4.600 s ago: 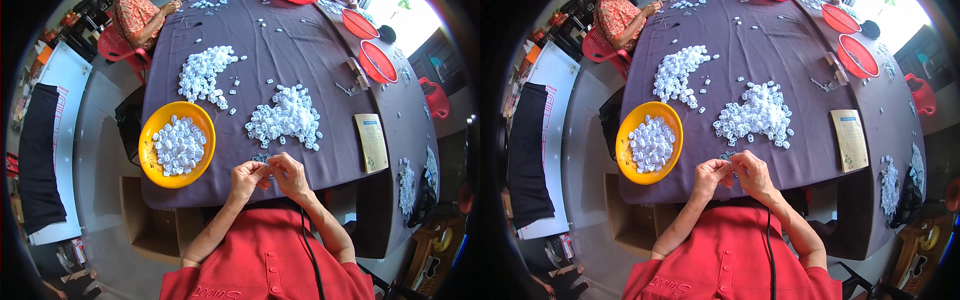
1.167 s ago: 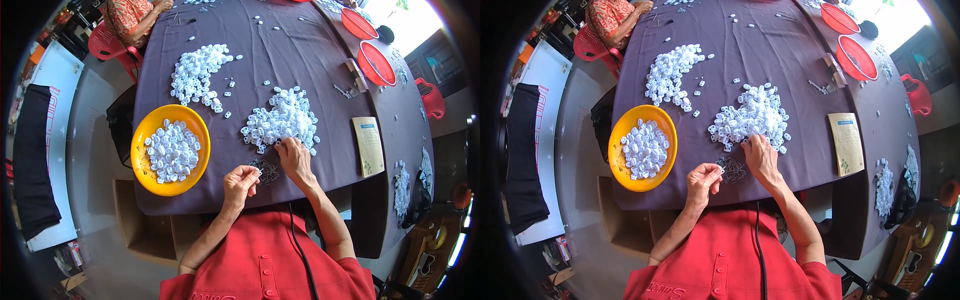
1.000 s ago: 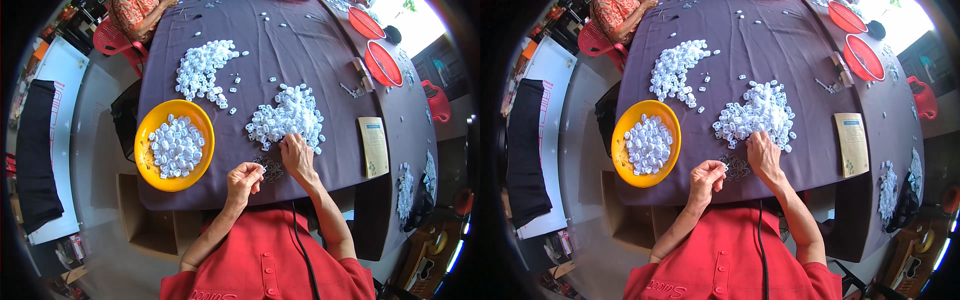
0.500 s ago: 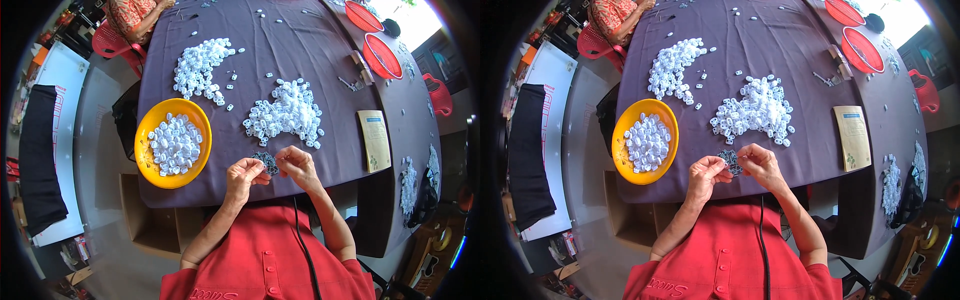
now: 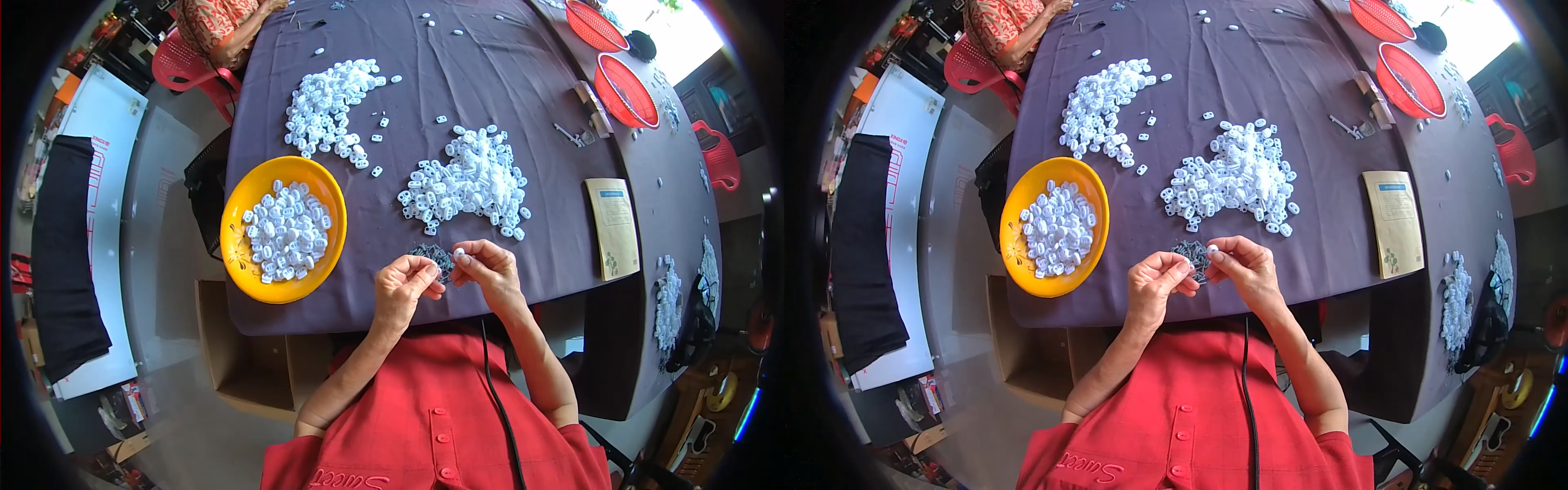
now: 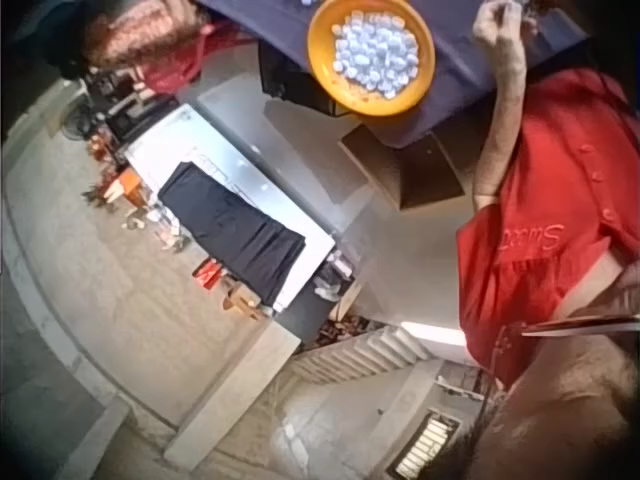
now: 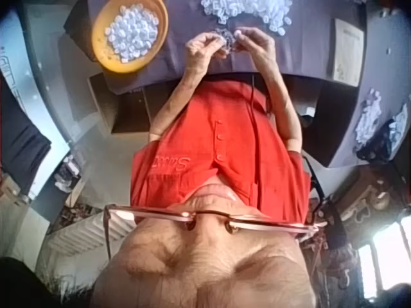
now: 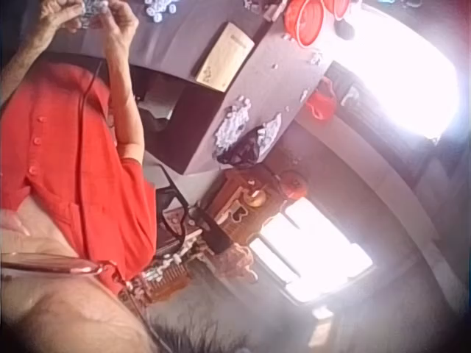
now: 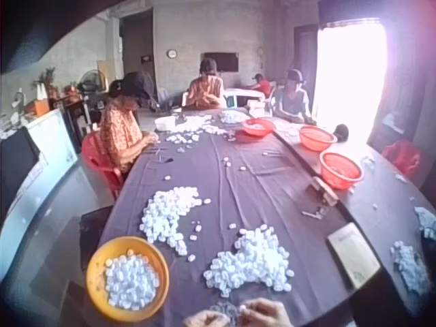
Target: The person assembles plastic components by picking up plastic pieces and inserting small pins into them by hand.
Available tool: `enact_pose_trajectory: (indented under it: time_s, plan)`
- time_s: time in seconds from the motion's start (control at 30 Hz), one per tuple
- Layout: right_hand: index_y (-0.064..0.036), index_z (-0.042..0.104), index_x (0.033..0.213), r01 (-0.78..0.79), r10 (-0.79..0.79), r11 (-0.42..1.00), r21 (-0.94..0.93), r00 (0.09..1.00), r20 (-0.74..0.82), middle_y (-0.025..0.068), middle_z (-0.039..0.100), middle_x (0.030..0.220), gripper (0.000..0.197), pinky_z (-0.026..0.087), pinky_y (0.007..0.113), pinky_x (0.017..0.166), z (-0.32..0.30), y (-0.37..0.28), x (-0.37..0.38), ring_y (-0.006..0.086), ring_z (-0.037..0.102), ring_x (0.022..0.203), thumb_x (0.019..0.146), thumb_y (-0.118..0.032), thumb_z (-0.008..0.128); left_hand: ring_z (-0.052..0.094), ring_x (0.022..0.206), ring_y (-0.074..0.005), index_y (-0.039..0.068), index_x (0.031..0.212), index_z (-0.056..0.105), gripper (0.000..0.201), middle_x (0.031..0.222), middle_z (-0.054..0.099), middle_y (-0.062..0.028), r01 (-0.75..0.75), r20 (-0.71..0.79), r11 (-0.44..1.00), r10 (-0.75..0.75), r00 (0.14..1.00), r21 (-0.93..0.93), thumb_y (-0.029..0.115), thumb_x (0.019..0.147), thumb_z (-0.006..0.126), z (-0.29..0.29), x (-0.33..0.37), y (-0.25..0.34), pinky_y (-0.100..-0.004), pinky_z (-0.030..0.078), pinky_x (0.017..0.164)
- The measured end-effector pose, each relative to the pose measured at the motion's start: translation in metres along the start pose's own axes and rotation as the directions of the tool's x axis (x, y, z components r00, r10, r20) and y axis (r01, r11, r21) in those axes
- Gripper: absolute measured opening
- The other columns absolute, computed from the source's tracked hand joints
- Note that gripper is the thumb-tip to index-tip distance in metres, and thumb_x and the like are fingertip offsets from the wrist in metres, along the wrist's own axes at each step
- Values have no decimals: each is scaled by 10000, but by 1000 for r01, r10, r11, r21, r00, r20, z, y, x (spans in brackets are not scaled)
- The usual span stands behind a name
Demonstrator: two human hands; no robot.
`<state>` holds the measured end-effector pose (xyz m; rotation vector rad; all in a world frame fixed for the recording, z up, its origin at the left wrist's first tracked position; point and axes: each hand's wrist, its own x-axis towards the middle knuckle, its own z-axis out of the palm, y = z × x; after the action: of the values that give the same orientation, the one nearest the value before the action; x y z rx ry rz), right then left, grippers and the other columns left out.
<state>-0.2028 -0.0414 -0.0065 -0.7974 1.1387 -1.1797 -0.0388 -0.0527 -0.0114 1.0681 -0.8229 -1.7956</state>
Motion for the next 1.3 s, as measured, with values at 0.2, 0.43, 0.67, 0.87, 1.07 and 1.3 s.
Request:
enact_pose_trajectory:
  time_s: [0.2, 0.43, 0.67, 0.87, 1.07, 1.3]
  plan:
    - [21, 596, 1004, 27, -26, 999, 20, 1000, -7, 68, 633, 777, 178, 544, 278, 611, 2, 5, -1, 136, 630, 681, 839, -40, 571, 601, 562, -137, -30, 850, 592, 99, 741, 618, -92, -21, -11, 999, 21, 1000, 32, 67, 833, 578, 2, 1, 1, -244, 512, 518]
    - [26, 594, 1001, 73, -73, 997, -15, 997, 10, 68, 634, 788, 174, 549, 280, 620, 6, 7, -1, 141, 637, 693, 832, 0, 566, 595, 556, -124, -21, 855, 597, 95, 719, 619, -78, -27, -18, 998, 28, 999, 59, 69, 829, 583, 0, 1, 1, -233, 499, 510]
    - [24, 593, 998, 84, -82, 995, -45, 996, 39, 61, 632, 821, 173, 534, 243, 613, 7, 9, -2, 125, 629, 707, 828, 2, 574, 577, 539, -95, -9, 852, 603, 120, 705, 623, -60, -3, -37, 992, 8, 999, 124, 107, 824, 599, -1, -1, 0, -194, 449, 479]
    - [21, 594, 995, 76, -75, 996, -44, 997, 30, 70, 634, 817, 172, 541, 256, 617, 8, 7, -3, 132, 632, 703, 825, 7, 576, 576, 535, -86, 1, 856, 607, 119, 714, 628, -50, 3, -37, 985, 3, 999, 175, 115, 821, 606, -1, -2, 2, -183, 438, 471]
    - [18, 593, 992, 58, -55, 996, -63, 997, 45, 50, 633, 812, 172, 513, 226, 618, 8, 7, -4, 98, 611, 710, 828, -34, 592, 575, 532, -79, 1, 862, 611, 131, 717, 629, -43, -1, -38, 980, 9, 999, 197, 127, 824, 610, 0, -1, -1, -177, 429, 456]
    - [13, 597, 976, 89, -86, 993, -79, 996, 34, 41, 634, 790, 163, 501, 216, 597, 8, 6, -2, 88, 602, 701, 820, -32, 603, 522, 483, -46, -1, 869, 623, 138, 690, 622, -26, -2, -40, 975, 11, 999, 222, 132, 828, 617, 0, -1, 2, -161, 393, 418]
